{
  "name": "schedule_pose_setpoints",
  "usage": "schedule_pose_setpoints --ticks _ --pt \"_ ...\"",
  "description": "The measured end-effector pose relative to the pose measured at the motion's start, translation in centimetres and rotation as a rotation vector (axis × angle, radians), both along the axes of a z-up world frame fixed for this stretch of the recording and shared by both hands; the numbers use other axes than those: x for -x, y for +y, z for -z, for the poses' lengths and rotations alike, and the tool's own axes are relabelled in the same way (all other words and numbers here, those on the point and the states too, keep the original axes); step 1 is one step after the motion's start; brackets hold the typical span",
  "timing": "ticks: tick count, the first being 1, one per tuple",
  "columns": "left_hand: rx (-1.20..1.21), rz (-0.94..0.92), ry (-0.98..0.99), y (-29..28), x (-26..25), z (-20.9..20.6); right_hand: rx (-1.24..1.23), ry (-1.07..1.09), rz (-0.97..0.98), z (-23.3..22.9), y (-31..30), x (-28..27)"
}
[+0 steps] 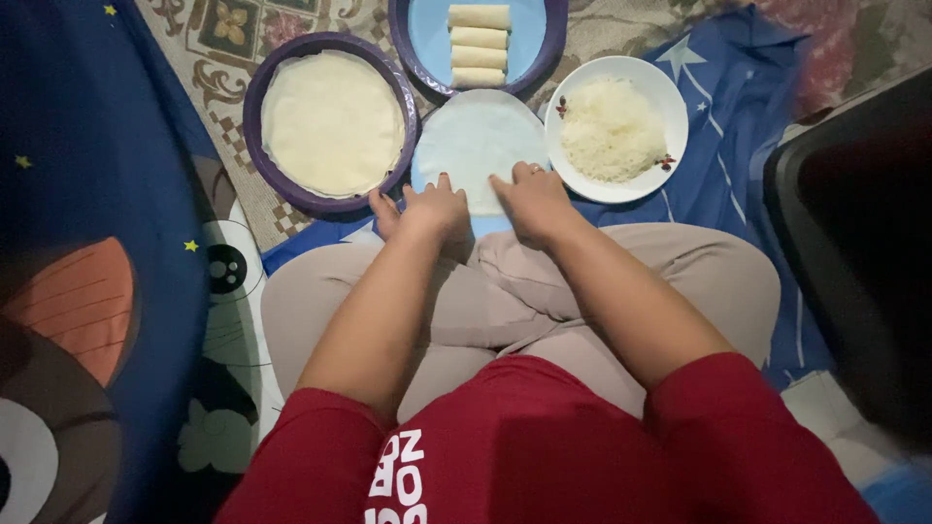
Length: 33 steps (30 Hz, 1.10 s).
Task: The person sits on the floor and rolls thin sheets of dough around a white filling to form cylindrical rolls. They place the finished rolls on a blue plate and repeat the process with additional dough sheets and filling.
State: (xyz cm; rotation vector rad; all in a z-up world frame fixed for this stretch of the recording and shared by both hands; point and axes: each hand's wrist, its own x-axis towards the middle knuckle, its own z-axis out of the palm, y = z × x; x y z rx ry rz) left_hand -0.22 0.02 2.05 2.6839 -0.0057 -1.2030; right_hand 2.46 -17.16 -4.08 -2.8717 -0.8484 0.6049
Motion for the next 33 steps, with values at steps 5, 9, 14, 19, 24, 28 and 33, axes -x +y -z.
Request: schedule_pose_setpoints --ticks 5,9,14,19,24,28,33 --pt "0.0 0.004 0.007 0.0 0.1 -0.1 0.002 -0.103 -0.131 -1.7 0.3 1.1" --pt "0.017 0.011 -0.002 -0.2 0.4 -0.8 -0.036 -0.047 -0.08 -1.9 -0.1 0.2" --pt "0.016 0.01 -0.043 0.3 0.1 2.6 -0.047 0.021 -0.015 -0.8 -0.5 0.0" --pt "0.003 -0.006 -0.028 0.4 -0.2 0.2 -0.067 -0.004 -0.037 -0.1 -0.7 -0.5" --pt "0.004 -0.111 -0.145 2.4 -1.1 2.7 -0.114 0.017 -0.016 -1.2 -0.4 -0.7" --pt "-0.003 -0.229 -0.23 3.6 -2.0 4.9 -0.18 0.049 0.131 -1.0 -1.4 -2.0" --pt "0.004 -0.343 -0.259 3.2 -2.0 3.0 -0.257 0.128 0.393 3.5 -3.0 -4.5"
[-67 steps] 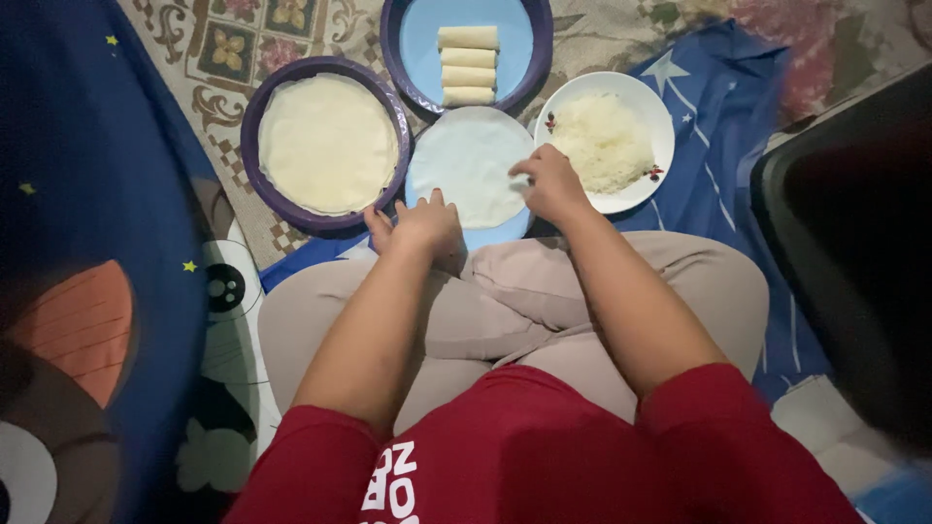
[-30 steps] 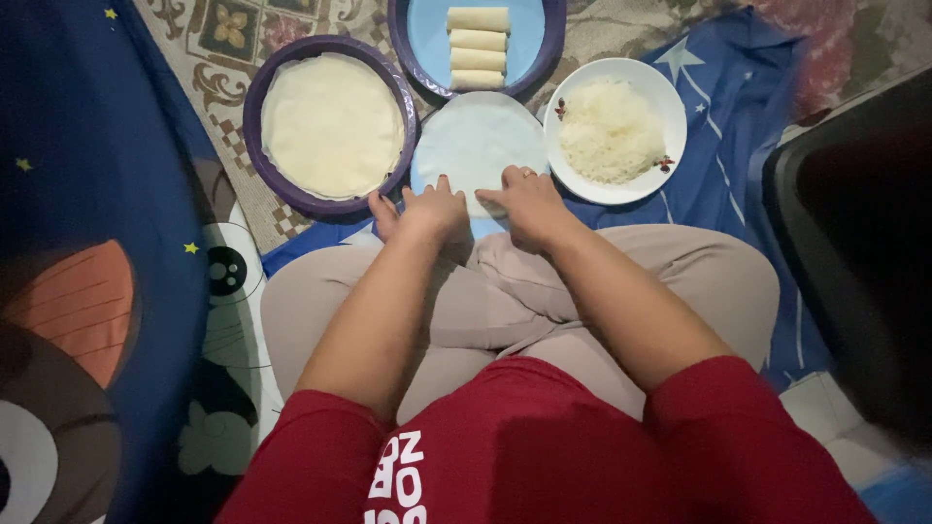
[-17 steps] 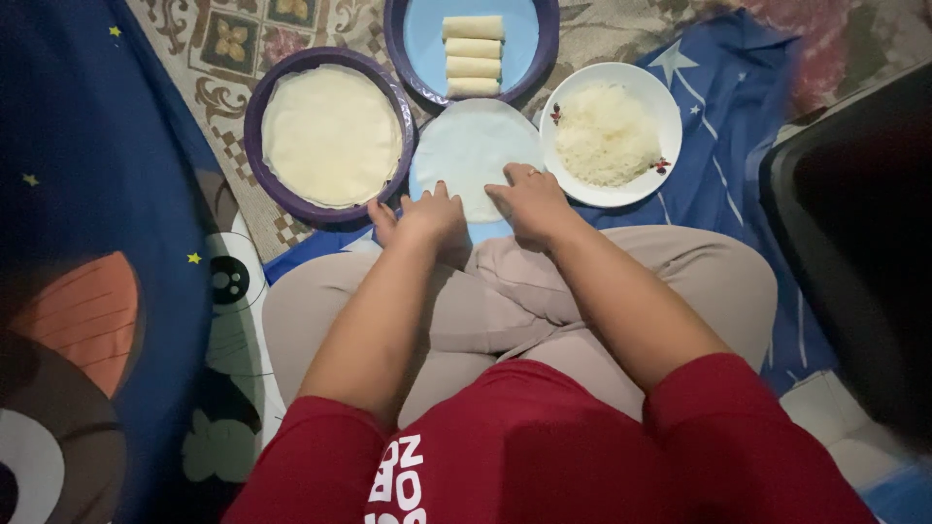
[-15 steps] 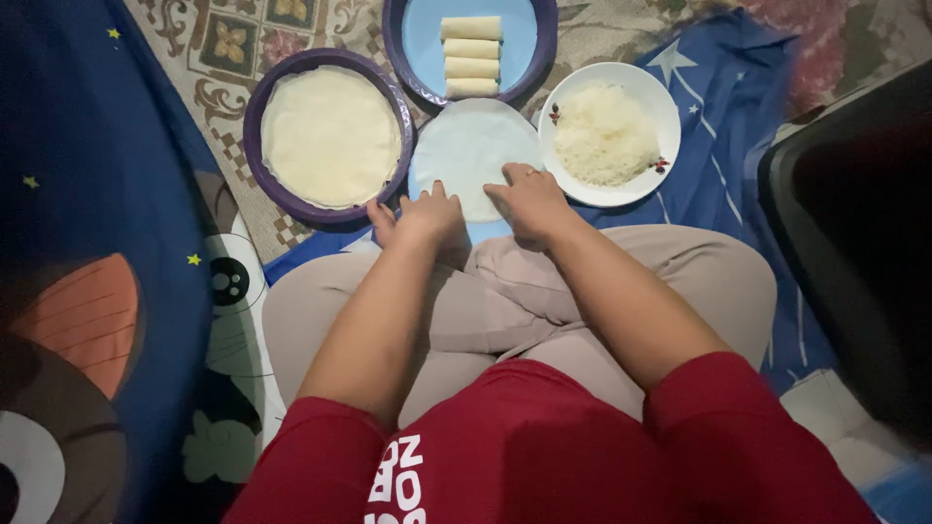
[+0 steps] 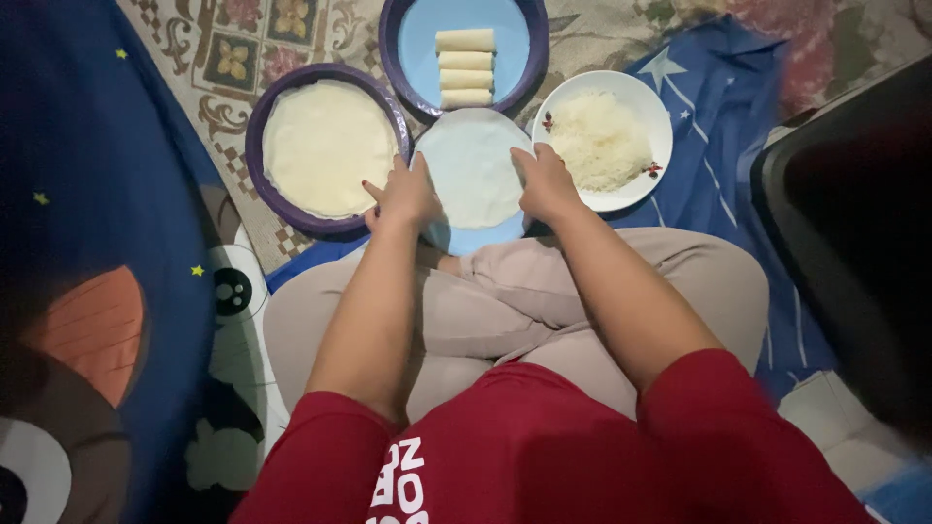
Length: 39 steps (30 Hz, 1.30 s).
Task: The person sits on the floor and rolls thin sheets of dough around a white filling to form cylindrical rolls. They place the finished rolls on a blue plate and repeat the process with additional dough sheets and filling.
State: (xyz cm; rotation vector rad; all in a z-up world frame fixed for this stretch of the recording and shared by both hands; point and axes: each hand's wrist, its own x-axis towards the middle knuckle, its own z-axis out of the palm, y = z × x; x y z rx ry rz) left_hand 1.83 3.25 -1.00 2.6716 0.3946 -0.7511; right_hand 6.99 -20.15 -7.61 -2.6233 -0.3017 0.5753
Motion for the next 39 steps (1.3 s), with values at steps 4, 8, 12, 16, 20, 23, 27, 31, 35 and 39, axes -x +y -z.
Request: schedule_pose_setpoints --ticks 4,8,12,16,20,23,27,31,35,39 --pt "0.049 -0.094 -0.069 0.8 -1.0 3.1 -0.032 0.002 0.059 2.5 -0.5 -1.5" --pt "0.079 -0.137 -0.107 2.4 -2.2 7.8 -0.035 0.0 0.071 3.7 -0.6 -2.0" --pt "0.096 -0.139 -0.077 1.9 -2.1 5.1 -0.06 0.016 0.039 5.0 -1.3 -2.3" --pt "0.095 -0.148 -0.084 2.0 -2.1 5.5 -0.083 0.05 -0.043 3.6 -1.9 -3.0" --pt "0.072 -0.135 -0.191 0.2 -1.6 1.1 -0.012 0.051 -0.129 -1.8 -5.6 -5.4" --pt "0.039 -0.048 -0.336 1.3 -2.8 6.7 0.23 -0.089 -0.12 -0.4 -8.1 -7.8" --pt "0.033 -0.011 -0.28 0.5 -2.8 6.8 0.255 -0.15 -0.103 0.4 -9.2 -6.2" --pt "0.046 0.044 -0.234 0.4 -2.7 5.6 0.252 -0.1 -0.022 2.9 -8.5 -6.8" --pt "0.066 0.072 -0.279 0.5 -2.4 6.5 0.161 -0.112 0.025 0.6 -8.8 -7.8" --pt "0.109 0.087 -0.295 -0.2 -2.8 6.1 -0.016 -0.102 0.118 -0.6 -10.2 -7.2"
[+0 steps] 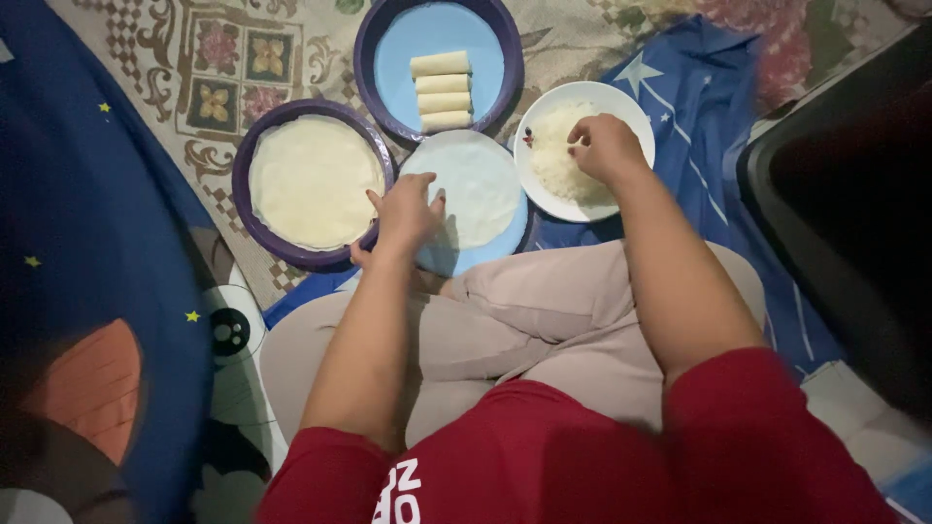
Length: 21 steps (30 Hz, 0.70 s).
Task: The person sits on the floor and rolls thin sheets of dough around a white filling to form cylindrical rolls. They place the finished rolls on a blue plate and repeat the process with additional dough sheets and filling.
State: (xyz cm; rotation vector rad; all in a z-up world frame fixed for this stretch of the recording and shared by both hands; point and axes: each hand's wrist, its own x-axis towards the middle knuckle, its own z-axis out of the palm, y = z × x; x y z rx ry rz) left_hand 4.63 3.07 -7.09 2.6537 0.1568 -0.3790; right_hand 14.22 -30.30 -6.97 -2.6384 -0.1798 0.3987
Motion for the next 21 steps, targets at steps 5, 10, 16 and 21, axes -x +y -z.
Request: schedule_pose_setpoints --ticks 5,10,16,21 --pt "-0.01 0.053 0.004 -0.7 0.1 0.8 0.195 0.079 0.005 3.4 0.6 0.5" --pt "0.044 0.067 0.032 -0.4 0.4 -0.3 0.025 -0.007 0.009 4.2 -1.3 -1.9" --pt "-0.009 0.105 0.046 -1.1 0.2 1.3 0.2 0.053 0.03 2.9 -0.3 -1.7" --pt "0.013 0.131 0.045 -0.6 0.5 2.1 0.101 0.035 0.024 6.5 -0.4 -3.0"
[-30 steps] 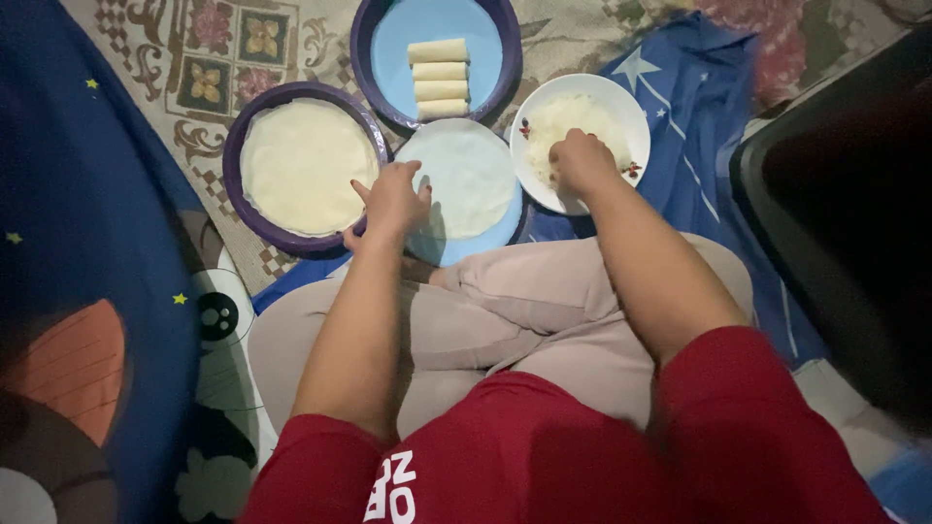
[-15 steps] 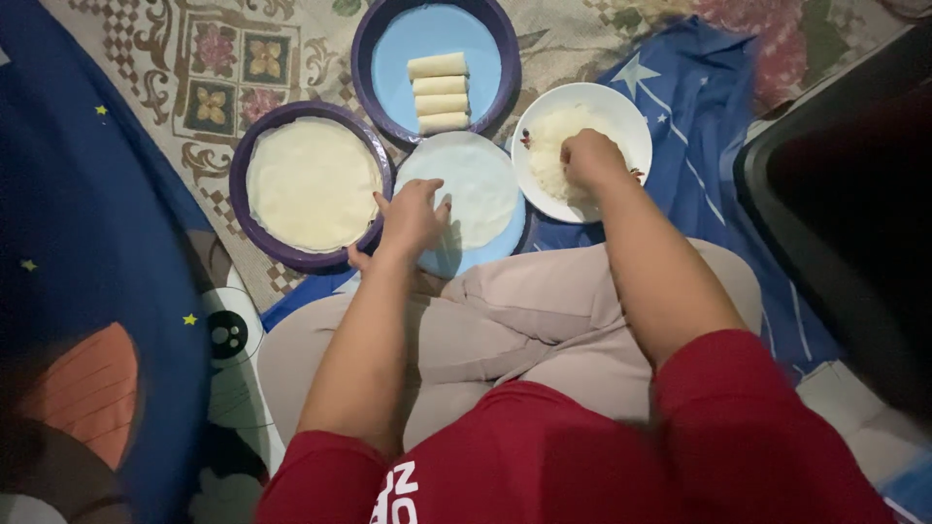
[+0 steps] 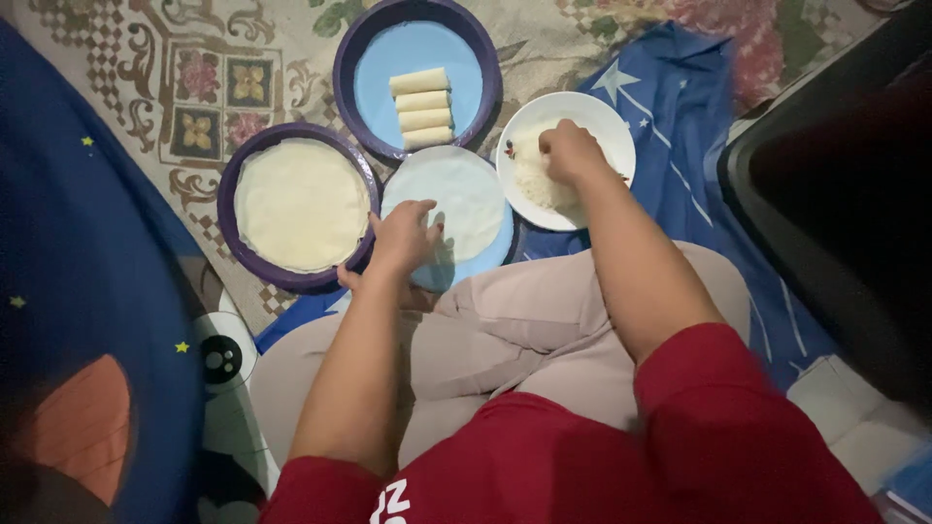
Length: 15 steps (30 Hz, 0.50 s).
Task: The person sits on the floor and rolls thin sheets of dough around a white filling to form cylindrical rolls. They place the finished rolls on a blue plate and repeat the process with additional dough sheets and filling.
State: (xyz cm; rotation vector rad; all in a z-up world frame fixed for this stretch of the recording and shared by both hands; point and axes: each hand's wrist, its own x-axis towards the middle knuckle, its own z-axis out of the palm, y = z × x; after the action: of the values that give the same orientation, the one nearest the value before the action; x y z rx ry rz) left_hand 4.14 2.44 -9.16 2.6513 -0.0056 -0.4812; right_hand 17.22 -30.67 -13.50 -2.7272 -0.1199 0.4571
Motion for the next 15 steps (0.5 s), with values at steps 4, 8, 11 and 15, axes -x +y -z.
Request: schedule_pose_setpoints --ticks 4,8,11,15 --pt "0.047 -0.01 0.009 -0.2 0.1 -1.5 0.059 -0.002 -0.097 -3.5 -1.3 -0.4" --pt "0.039 -0.012 0.04 -0.8 -0.2 -2.6 -0.079 -0.021 -0.074 -14.0 -1.5 1.7" --pt "0.031 0.041 0.156 -1.5 -0.4 -6.1 -0.106 -0.167 -0.107 -11.6 -4.5 1.1" --pt "0.015 0.041 0.03 -0.6 -0.2 -2.0 -0.166 -0.321 -0.153 -13.8 -5.4 1.7"
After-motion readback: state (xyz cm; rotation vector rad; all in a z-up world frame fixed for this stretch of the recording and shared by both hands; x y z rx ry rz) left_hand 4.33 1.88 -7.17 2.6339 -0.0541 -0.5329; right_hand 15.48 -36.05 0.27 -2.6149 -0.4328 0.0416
